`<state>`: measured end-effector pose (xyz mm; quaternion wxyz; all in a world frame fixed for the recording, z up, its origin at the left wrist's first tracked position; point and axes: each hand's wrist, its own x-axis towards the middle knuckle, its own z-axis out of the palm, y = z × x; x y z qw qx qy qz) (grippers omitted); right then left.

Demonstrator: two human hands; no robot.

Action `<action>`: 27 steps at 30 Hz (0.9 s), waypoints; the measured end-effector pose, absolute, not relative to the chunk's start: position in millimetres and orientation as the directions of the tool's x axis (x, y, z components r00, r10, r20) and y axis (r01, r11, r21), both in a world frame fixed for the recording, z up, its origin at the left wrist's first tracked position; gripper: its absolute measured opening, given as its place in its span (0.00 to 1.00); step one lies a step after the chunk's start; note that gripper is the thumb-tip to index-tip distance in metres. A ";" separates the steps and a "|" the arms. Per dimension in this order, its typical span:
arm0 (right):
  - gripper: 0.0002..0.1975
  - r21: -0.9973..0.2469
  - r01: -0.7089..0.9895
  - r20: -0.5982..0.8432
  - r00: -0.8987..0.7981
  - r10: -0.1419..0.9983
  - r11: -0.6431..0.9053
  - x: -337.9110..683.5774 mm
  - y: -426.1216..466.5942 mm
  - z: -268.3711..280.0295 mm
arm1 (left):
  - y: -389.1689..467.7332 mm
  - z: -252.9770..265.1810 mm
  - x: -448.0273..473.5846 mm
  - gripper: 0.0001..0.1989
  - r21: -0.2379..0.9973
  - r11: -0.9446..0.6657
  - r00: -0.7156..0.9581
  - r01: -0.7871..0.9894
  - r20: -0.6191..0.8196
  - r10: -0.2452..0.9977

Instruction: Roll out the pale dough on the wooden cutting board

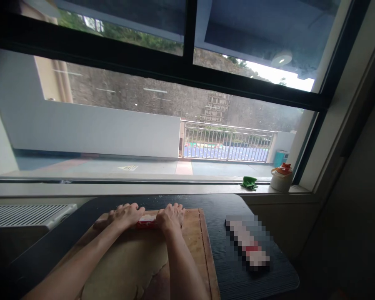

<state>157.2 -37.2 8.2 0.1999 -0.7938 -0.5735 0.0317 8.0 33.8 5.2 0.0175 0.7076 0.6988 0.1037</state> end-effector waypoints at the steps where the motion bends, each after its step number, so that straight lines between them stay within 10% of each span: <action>1: 0.18 -0.353 0.898 0.178 0.341 0.923 -0.263 157.0 -37.7 8.3 | 32.8 5.7 7.9 0.23 0.170 -0.022 0.001 0.985 0.121 0.993; 27: 0.17 -0.355 0.888 0.056 0.333 0.941 -0.293 169.5 -8.2 12.5 | 72.3 1.2 15.1 0.20 0.223 -0.050 0.028 0.974 0.101 0.994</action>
